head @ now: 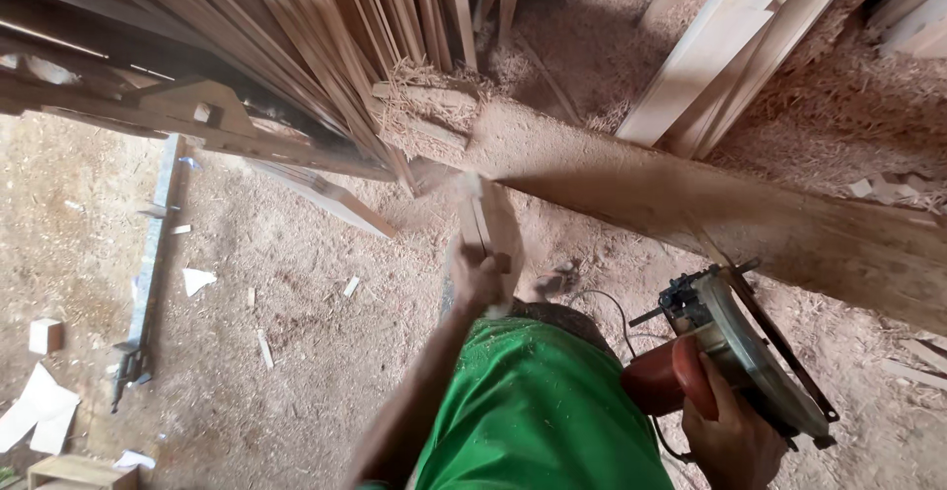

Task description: The person cuts wooden planks and strips with a handheld circular saw, resting each piece on a large wooden beam used as a work surface. They position a plank against the saw, guide the saw through the wood, then move cut pieces aside and place new stock on the beam to cut the next piece.

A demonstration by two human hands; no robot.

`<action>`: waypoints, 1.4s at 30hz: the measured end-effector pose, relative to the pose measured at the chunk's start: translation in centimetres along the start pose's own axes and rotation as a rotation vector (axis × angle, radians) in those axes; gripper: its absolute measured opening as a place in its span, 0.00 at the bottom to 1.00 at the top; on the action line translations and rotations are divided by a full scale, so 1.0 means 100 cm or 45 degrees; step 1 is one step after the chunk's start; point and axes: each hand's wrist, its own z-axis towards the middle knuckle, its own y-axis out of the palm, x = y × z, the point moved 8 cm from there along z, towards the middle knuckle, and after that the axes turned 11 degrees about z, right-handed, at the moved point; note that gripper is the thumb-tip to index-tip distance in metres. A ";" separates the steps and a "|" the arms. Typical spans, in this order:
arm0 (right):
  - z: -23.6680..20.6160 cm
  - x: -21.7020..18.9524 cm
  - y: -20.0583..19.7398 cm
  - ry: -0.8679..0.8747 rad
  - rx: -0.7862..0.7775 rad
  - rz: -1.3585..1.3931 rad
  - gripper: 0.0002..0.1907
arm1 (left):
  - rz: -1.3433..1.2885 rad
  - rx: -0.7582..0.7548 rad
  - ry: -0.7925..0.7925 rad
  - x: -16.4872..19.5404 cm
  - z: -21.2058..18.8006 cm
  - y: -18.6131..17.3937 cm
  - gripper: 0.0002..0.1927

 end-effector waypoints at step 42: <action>0.027 -0.045 -0.014 -0.077 -0.096 0.192 0.31 | 1.761 -0.740 1.038 0.135 0.120 -0.012 0.41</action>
